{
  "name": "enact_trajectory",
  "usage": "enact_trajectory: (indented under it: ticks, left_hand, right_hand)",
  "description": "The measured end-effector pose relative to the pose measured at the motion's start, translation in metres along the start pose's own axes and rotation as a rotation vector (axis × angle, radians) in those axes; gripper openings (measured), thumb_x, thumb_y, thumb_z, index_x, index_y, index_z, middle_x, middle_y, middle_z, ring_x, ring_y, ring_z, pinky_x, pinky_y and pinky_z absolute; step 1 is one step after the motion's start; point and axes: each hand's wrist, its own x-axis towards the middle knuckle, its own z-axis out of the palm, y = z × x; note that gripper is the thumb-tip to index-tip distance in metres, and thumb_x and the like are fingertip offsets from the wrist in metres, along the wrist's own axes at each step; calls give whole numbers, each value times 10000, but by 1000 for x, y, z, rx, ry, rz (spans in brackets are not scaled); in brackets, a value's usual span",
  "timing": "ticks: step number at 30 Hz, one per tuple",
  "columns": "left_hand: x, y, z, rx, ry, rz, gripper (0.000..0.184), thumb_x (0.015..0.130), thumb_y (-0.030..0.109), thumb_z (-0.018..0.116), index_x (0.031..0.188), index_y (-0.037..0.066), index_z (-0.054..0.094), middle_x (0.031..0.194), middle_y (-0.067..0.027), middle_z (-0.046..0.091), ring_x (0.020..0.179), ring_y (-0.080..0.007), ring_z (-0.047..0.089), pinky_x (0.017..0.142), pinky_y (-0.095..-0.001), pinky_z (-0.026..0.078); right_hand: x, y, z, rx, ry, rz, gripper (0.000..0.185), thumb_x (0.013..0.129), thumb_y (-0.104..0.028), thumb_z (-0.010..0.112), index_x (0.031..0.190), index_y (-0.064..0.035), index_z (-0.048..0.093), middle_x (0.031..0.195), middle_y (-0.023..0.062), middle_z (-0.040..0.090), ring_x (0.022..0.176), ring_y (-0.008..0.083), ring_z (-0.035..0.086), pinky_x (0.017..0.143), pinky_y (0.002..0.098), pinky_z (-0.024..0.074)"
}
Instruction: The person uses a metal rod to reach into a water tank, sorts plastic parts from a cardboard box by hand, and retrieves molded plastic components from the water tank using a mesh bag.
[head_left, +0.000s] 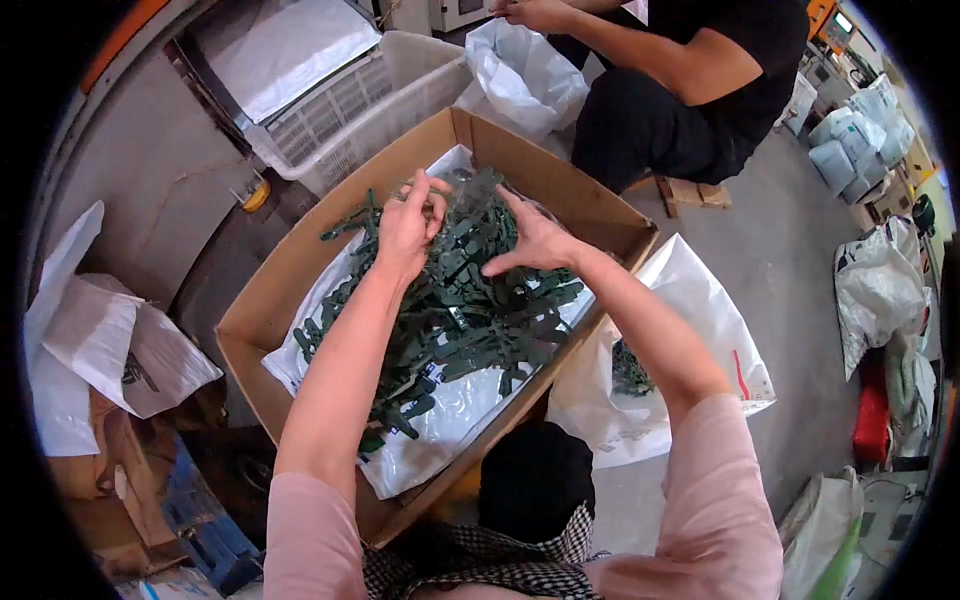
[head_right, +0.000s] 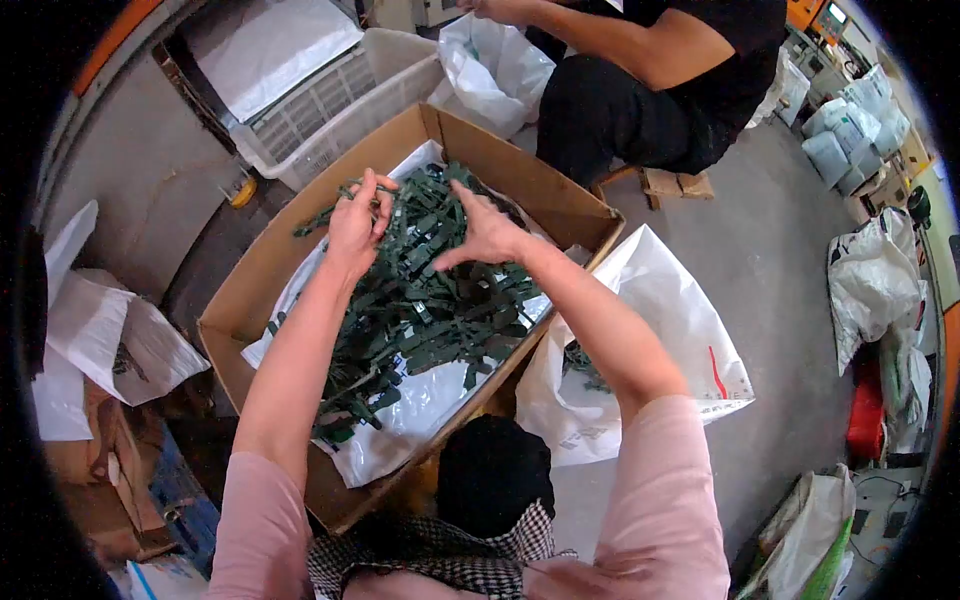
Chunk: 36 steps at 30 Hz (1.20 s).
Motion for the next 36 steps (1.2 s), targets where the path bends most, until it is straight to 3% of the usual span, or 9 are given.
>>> enact_trajectory:
  ticks: [5, 10, 12, 17, 25, 27, 29, 31, 36]
  left_hand:
    - [-9, 3, 23, -334, -228, -9, 348, 917, 356, 412, 859, 45, 557, 512, 16, 401, 420, -73, 296, 403, -211, 223]
    - [-3, 4, 4, 850, -310, 95, 281, 888, 302, 456, 849, 45, 562, 534, -69, 530, 463, -197, 499, 477, -319, 393]
    - [-31, 2, 26, 1471, -119, 676, 291, 903, 273, 424, 800, 31, 550, 558, -120, 554, 533, -261, 569, 507, -346, 424]
    - [-119, 5, 133, 364, -642, 915, 68, 775, 78, 562, 828, 41, 583, 721, -105, 592, 618, -266, 594, 543, -336, 465]
    - [-150, -108, 212, 956, -984, 263, 313, 775, 179, 570, 1083, 126, 544, 1080, -167, 523, 978, -329, 541, 830, -407, 436]
    - [-147, -75, 212, 1265, -1227, 293, 425, 807, 144, 493, 1226, 120, 429, 1365, -157, 262, 1109, -336, 454, 905, -428, 381]
    - [-151, -84, 202, 1281, -1300, 659, 350, 796, 136, 480, 1138, 70, 501, 1201, -159, 482, 1100, -281, 477, 907, -388, 381]
    - [-164, -89, 158, 520, -784, 432, 262, 775, 122, 500, 1011, 27, 560, 1083, -175, 545, 1025, -298, 512, 854, -383, 419]
    - [-127, -13, -1, 792, -417, 409, 223, 733, 71, 584, 952, 28, 573, 966, -157, 545, 942, -311, 510, 828, -365, 408]
  right_hand:
    - [11, -12, 12, 1020, -385, -193, 634, 769, -237, 649, 1257, 15, 332, 1084, 171, 562, 1020, 281, 532, 904, 373, 393]
    - [-1, 19, -6, -656, 191, -389, 160, 831, -194, 479, 905, -53, 497, 749, 115, 574, 722, 247, 597, 603, 353, 475]
    - [-1, 41, -10, -881, 305, -456, 122, 780, -147, 453, 866, -70, 494, 738, 83, 546, 751, 227, 595, 606, 348, 482]
    - [-14, 69, -53, -549, 67, -175, 611, 729, -250, 661, 1221, -11, 388, 1188, 193, 447, 1104, 336, 450, 900, 388, 404]
    - [41, 35, -80, -675, -599, 163, 569, 739, -378, 620, 1123, 23, 493, 1049, 232, 552, 1005, 315, 536, 833, 379, 439]
    - [62, 48, -42, -166, -390, 239, 690, 759, -553, 559, 1136, 21, 491, 1037, 158, 578, 875, 282, 579, 682, 444, 487]
    - [117, 88, 9, 52, -105, 190, 919, 715, -677, 486, 1343, -49, 249, 1271, 226, 403, 1146, 341, 433, 912, 429, 391]
    - [144, 103, 34, 93, 83, 416, 1077, 638, -654, 601, 1371, -30, 119, 1354, 249, 274, 1208, 360, 363, 987, 398, 321]
    - [129, 59, 102, 117, -47, 229, 1051, 586, -262, 721, 1377, -135, 40, 1259, 251, 405, 1152, 355, 431, 975, 382, 352]
